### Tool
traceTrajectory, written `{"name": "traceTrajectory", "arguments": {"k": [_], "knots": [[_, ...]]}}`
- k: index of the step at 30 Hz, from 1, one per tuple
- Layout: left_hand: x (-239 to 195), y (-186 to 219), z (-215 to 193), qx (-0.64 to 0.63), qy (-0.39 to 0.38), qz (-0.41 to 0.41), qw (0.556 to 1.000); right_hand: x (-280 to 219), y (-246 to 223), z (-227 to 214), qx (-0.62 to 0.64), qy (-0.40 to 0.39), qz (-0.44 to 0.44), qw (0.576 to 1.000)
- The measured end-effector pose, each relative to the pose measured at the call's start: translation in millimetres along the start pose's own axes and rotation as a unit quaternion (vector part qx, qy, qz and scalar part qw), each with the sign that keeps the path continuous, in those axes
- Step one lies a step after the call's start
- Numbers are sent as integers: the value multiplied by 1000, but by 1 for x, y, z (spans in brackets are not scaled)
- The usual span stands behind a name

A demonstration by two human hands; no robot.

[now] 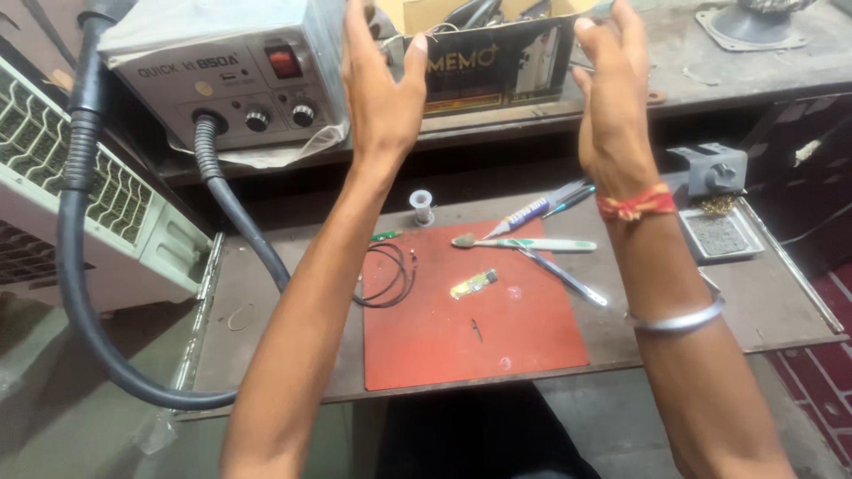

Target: The person uses tweezers to position a small component on a circuit board, then uses a soldering iron to solder it in place. They then turn on a hot air rework station and use the hot air gun to heat the circuit board.

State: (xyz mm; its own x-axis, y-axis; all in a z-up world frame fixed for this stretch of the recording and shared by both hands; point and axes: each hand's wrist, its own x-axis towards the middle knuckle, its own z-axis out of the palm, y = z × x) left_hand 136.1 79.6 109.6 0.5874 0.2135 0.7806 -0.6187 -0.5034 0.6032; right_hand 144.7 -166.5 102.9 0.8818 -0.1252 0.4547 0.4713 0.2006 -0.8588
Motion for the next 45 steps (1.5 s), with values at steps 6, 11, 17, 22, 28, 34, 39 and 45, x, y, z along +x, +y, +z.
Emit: {"name": "traceTrajectory", "arguments": {"k": [6,11,17,22,28,34,39,45], "knots": [[10,-8,17,-30,16,53,998,14,7,7,25,-42,-30,998],[6,-7,23,-9,4,53,999,29,23,11,-7,-53,-86,995],[8,5,15,35,37,57,997,31,18,17,-84,-46,-102,990],[17,11,2,9,50,111,993,27,13,21,-118,-29,-90,988],[25,13,5,8,30,231,973,27,15,24,-131,-22,-143,981],[25,19,24,132,-43,270,953,24,7,30,-132,-17,-114,984],[29,22,31,258,-114,286,916,31,5,33,-182,52,-55,980],[32,12,38,254,-111,323,905,38,7,33,-188,74,-43,978]]}}
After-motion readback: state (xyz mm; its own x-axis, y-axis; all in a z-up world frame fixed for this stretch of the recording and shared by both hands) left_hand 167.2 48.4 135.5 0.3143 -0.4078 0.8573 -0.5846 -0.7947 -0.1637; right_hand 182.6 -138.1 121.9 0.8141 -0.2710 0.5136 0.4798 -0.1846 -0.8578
